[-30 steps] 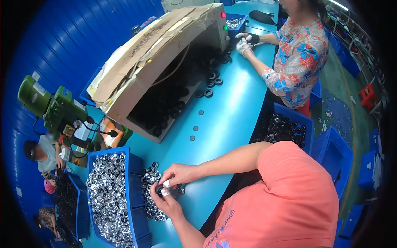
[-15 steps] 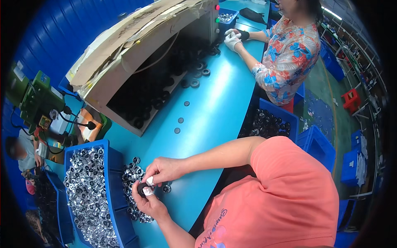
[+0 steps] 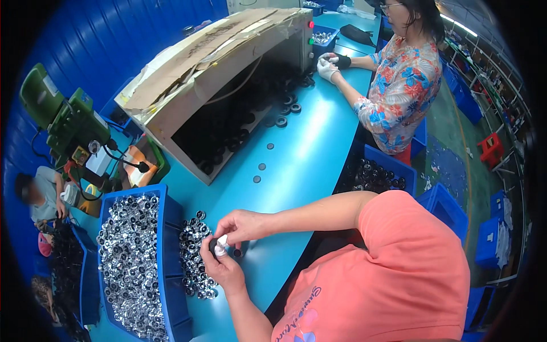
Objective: The recorder is manually assembling metal rings onto black plastic components at a factory workbench.
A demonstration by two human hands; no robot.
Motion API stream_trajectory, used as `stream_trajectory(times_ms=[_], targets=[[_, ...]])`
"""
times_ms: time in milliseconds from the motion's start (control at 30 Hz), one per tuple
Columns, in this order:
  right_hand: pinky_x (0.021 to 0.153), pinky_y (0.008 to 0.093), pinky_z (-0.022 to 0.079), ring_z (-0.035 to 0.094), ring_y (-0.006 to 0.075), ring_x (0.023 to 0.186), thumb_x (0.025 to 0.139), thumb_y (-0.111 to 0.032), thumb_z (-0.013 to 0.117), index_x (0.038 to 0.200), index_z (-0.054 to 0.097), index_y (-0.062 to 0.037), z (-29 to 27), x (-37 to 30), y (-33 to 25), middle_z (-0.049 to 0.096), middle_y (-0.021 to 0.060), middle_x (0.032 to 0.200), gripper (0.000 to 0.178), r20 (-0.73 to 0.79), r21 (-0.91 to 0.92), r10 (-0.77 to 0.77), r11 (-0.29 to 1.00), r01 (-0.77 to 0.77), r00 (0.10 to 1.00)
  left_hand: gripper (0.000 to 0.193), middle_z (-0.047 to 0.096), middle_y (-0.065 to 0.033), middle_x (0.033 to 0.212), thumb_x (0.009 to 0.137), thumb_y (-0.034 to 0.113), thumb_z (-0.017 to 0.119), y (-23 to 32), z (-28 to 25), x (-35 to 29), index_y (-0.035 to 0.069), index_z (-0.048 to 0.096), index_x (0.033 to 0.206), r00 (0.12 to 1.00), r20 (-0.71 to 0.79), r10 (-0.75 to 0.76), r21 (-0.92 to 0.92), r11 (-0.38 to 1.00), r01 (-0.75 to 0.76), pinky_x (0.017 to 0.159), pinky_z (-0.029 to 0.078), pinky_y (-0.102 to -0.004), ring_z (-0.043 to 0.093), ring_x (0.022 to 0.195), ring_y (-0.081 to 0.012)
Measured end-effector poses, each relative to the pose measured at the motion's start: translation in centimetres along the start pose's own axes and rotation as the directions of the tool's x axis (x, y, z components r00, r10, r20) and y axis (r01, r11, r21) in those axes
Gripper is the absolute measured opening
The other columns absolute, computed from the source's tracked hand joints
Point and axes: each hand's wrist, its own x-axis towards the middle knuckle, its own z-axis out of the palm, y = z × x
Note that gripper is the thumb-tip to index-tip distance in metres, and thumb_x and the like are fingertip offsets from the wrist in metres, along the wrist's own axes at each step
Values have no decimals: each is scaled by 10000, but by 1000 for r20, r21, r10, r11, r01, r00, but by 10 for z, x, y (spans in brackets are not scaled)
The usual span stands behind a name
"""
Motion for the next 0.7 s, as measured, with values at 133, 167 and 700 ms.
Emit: stream_trajectory(times_ms=[133, 167, 700], targets=[[695, 292, 580, 694, 151, 786, 894, -161, 681, 1028, 706, 0, 4, -4, -1, 725, 75, 922, 211, -27, 10, -6, 1000, 6, 1000, 456, 640, -137, 1220, 1010, 63, 567, 13, -1, -1, 29, 462, 1453, 992, 128, -11, -143, 989, 29, 903, 526, -323, 654, 1030, -207], [698, 295, 580, 694, 152, 797, 895, -166, 684, 1021, 708, -2, 4, -6, 0, 725, 75, 932, 208, -28, 4, -19, 1000, 19, 999, 480, 637, -142, 1231, 998, 48, 585, 7, 0, -3, 25, 453, 1458, 989, 149, 24, -127, 992, -5, 909, 528, -327, 652, 1052, -206], [753, 331, 540, 657, 134, 859, 922, -249, 722, 1017, 725, -18, 13, 9, 39, 720, 60, 917, 250, -191, -201, -247, 957, 208, 950, 489, 709, -150, 1148, 921, -11, 648, -2, 2, -13, -20, 533, 1396, 986, 94, 135, 15, 990, -137, 897, 558, -327, 705, 1011, -218]])
